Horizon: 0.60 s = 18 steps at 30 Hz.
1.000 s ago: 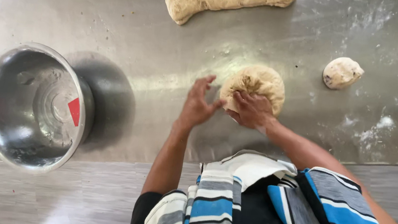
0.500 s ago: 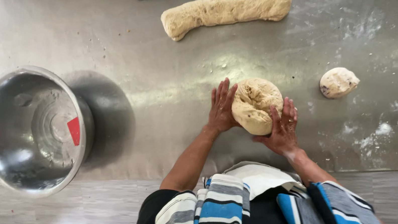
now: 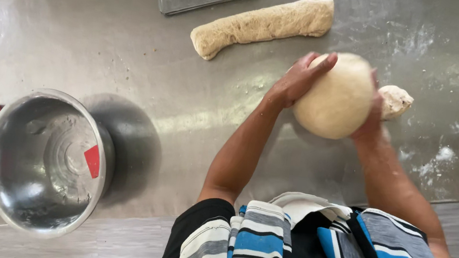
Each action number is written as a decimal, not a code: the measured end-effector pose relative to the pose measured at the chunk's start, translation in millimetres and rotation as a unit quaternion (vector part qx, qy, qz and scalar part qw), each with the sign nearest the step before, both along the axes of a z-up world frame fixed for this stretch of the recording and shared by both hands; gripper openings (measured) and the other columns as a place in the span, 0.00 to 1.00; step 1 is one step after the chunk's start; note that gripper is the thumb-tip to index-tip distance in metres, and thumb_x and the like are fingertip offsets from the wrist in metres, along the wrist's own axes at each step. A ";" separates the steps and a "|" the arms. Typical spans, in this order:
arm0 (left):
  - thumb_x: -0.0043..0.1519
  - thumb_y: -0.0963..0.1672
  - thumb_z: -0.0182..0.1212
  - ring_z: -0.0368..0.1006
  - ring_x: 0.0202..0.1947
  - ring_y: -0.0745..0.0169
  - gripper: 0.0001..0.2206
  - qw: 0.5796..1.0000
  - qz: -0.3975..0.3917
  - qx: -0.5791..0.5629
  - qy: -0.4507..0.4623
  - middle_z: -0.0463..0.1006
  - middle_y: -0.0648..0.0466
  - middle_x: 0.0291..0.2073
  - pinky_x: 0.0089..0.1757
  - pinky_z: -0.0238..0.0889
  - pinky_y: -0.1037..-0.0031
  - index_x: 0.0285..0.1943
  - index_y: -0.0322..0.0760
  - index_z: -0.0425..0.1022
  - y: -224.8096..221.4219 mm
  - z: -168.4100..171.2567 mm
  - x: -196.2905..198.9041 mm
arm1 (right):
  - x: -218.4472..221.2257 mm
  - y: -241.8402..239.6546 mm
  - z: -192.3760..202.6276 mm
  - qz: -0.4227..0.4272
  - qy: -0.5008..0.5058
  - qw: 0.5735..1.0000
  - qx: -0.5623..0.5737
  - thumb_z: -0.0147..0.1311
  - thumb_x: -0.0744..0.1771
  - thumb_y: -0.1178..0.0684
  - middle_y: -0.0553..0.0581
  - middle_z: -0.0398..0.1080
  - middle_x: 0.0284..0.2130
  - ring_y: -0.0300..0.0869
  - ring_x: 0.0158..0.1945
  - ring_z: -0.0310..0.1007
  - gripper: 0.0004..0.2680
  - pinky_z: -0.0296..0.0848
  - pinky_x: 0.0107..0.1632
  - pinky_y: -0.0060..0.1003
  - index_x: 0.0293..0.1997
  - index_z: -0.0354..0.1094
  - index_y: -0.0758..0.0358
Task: The person kneads and shapes pieces of dough by hand on a metal table, flattening, folding, and rolling the dough.
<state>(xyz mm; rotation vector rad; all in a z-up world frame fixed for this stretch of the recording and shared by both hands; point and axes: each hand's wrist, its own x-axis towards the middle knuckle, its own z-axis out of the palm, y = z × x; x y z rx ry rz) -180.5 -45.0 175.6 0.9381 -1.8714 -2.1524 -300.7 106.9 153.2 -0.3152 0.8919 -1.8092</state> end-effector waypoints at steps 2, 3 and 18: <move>0.57 0.66 0.52 0.80 0.49 0.44 0.44 0.993 -0.017 0.053 0.102 0.77 0.34 0.53 0.47 0.79 0.57 0.71 0.33 0.63 13.6 21.1 11.4 | -3.7 26.3 49.0 -0.011 0.081 0.997 -0.012 0.46 0.69 0.25 0.66 0.73 0.51 0.54 0.50 0.77 0.31 0.79 0.52 0.50 0.66 0.62 0.68; 0.58 0.66 0.53 0.78 0.50 0.46 0.43 0.986 -0.011 0.024 0.162 0.75 0.37 0.55 0.46 0.79 0.58 0.73 0.38 0.59 15.4 29.5 20.1 | -7.1 36.7 74.8 -0.008 0.142 0.990 -0.010 0.46 0.69 0.25 0.66 0.74 0.50 0.53 0.50 0.78 0.31 0.79 0.52 0.49 0.66 0.63 0.68; 0.52 0.57 0.76 0.50 0.77 0.38 0.49 0.950 0.158 -0.265 0.043 0.55 0.39 0.75 0.71 0.47 0.50 0.79 0.36 0.53 95.7 -147.9 233.0 | 154.4 6.7 -25.7 0.388 0.687 0.503 0.352 0.58 0.63 0.30 0.69 0.64 0.60 0.64 0.56 0.71 0.32 0.71 0.55 0.56 0.70 0.52 0.59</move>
